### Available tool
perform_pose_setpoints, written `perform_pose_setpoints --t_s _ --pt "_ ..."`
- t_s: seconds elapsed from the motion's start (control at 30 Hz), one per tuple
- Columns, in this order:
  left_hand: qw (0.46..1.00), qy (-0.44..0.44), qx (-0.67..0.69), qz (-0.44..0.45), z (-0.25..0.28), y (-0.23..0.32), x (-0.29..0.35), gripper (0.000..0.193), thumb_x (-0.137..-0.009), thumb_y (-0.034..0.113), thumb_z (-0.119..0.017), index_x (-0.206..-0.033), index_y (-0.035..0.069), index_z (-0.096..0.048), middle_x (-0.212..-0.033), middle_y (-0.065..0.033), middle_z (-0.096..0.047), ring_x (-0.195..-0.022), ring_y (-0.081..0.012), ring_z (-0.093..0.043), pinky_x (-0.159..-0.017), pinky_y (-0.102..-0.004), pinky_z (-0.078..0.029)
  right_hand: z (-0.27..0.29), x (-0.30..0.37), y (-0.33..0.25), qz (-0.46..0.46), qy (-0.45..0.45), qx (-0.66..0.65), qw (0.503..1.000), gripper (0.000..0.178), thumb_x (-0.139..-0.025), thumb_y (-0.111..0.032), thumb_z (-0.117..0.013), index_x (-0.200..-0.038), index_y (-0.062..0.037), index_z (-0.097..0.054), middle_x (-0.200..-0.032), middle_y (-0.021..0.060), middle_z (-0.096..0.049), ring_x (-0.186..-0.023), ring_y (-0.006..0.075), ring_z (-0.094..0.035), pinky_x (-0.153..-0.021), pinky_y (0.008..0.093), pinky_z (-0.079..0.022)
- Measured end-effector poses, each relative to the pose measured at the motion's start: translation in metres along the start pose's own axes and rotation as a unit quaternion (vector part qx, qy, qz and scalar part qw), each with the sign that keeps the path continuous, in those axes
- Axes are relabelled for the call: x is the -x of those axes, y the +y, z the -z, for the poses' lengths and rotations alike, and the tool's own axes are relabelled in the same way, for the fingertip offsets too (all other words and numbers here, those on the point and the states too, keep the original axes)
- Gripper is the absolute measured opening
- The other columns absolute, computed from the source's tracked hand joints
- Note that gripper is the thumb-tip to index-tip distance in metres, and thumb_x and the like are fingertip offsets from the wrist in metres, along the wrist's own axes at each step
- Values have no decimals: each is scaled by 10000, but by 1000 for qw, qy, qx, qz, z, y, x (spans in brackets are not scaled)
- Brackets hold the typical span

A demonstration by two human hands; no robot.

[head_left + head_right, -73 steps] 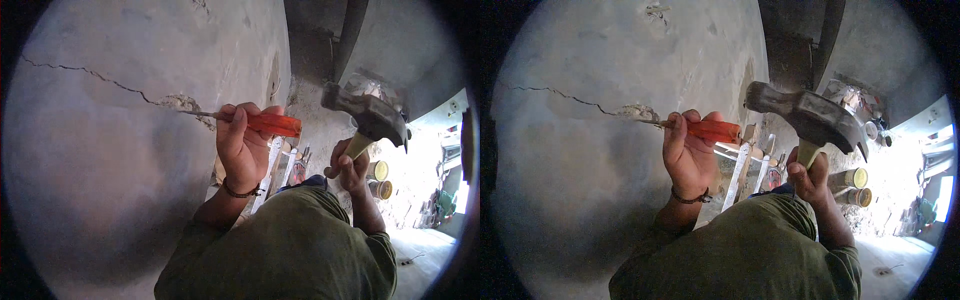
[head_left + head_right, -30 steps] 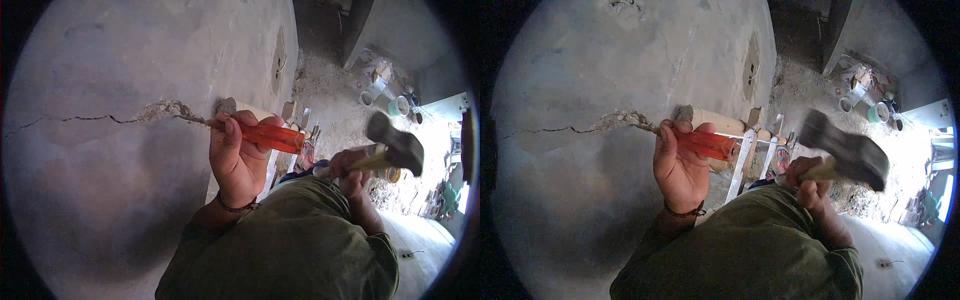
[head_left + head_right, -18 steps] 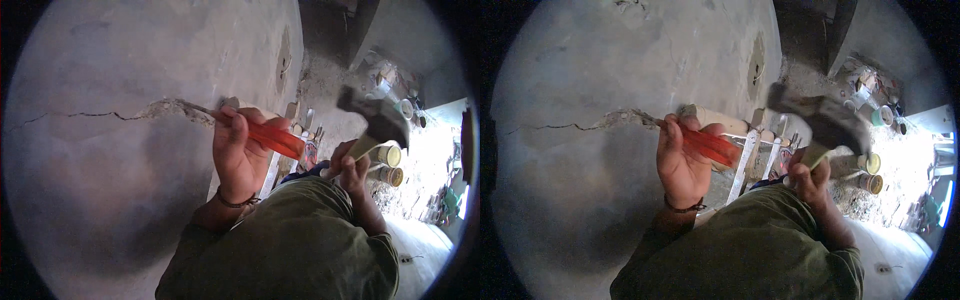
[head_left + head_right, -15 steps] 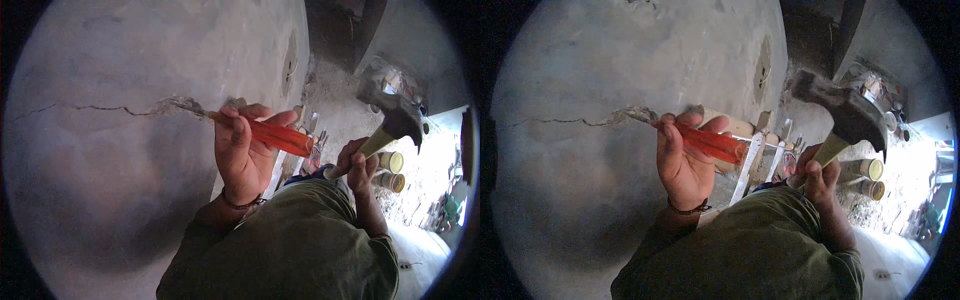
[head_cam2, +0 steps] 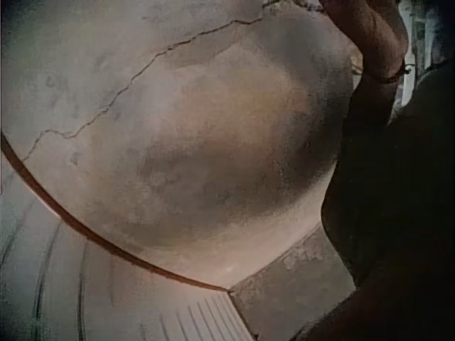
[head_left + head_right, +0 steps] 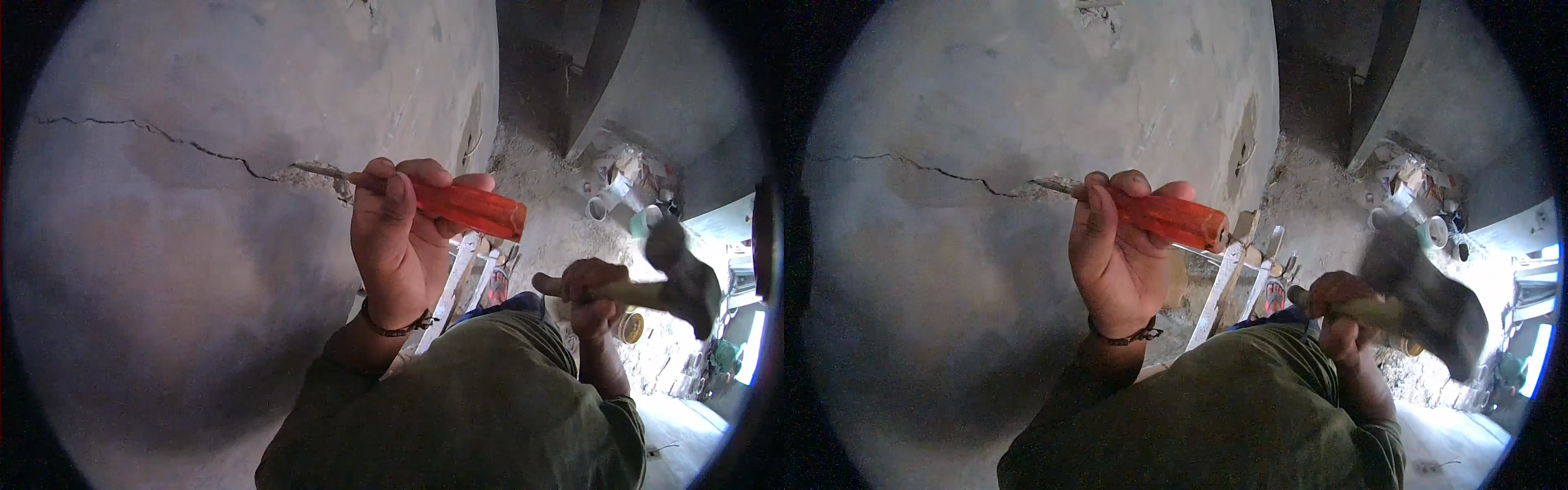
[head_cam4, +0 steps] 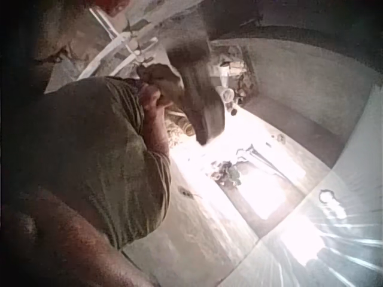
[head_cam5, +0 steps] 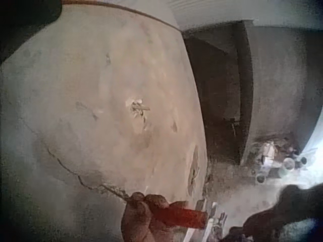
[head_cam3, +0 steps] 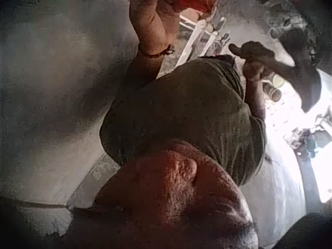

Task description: Chiseling and expanding a crack in a concrete wall using a screwdriver and a hammer to prepare for repair.

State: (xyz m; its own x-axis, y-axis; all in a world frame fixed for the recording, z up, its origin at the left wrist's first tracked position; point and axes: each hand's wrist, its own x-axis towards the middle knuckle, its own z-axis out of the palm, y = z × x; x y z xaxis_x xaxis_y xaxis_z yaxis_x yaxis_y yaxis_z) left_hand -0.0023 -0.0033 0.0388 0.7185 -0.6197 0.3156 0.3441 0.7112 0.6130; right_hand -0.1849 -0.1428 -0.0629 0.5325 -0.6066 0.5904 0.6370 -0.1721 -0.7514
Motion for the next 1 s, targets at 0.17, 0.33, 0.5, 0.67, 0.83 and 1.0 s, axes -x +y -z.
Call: perform_pose_setpoints --t_s 0.17,0.33,0.5,0.67,0.83,1.0 --pt "1000 -20 22 -9 -9 -3 -2 202 -981 238 -370 -1033 87 -494 -1006 -74 -586 -1036 -330 -587 -762 -538 -539 10 13 6 51 -111 206 971 321 -843 -346 -617 -824 -67 -458 -616 43 -479 -474 166 -455 -435 294 -375" --pt "1000 20 -8 -21 -4 6 -5 219 -971 258 -406 -972 89 -545 -977 -67 -609 -1030 -296 -596 -804 -482 -531 8 -12 -17 -111 -82 119 983 375 -868 -377 -580 -857 -18 -471 -640 61 -509 -493 121 -445 -431 256 -346" --pt "999 7 29 -25 -8 3 -7 163 -952 214 -461 -982 75 -541 -993 -75 -607 -994 -291 -610 -846 -447 -523 -15 -19 -18 -10 8 -95 995 340 -870 -342 -562 -748 -32 -492 -579 80 -511 -466 149 -450 -437 285 -370" --pt "999 39 -21 -7 12 1 -1 127 -936 183 -492 -1007 80 -468 -969 -100 -592 -965 -314 -619 -827 -446 -537 -17 -11 -21 -159 -104 226 956 492 -885 -473 -508 -642 -45 -506 -525 29 -499 -415 107 -438 -389 263 -321" --pt "996 28 -45 66 12 -17 33 169 -932 134 -489 -1057 107 -379 -960 -129 -575 -924 -334 -631 -807 -443 -553 5 -1 -22 -206 -81 145 964 517 -872 -527 -506 -704 -39 -494 -530 20 -479 -424 95 -444 -396 242 -339" --pt "999 -21 -13 28 -5 6 18 155 -939 158 -477 -1056 112 -385 -982 -139 -579 -959 -366 -618 -770 -448 -576 5 1 -22 -192 -47 124 972 527 -860 -558 -507 -800 -36 -471 -543 17 -465 -436 92 -441 -408 230 -367"
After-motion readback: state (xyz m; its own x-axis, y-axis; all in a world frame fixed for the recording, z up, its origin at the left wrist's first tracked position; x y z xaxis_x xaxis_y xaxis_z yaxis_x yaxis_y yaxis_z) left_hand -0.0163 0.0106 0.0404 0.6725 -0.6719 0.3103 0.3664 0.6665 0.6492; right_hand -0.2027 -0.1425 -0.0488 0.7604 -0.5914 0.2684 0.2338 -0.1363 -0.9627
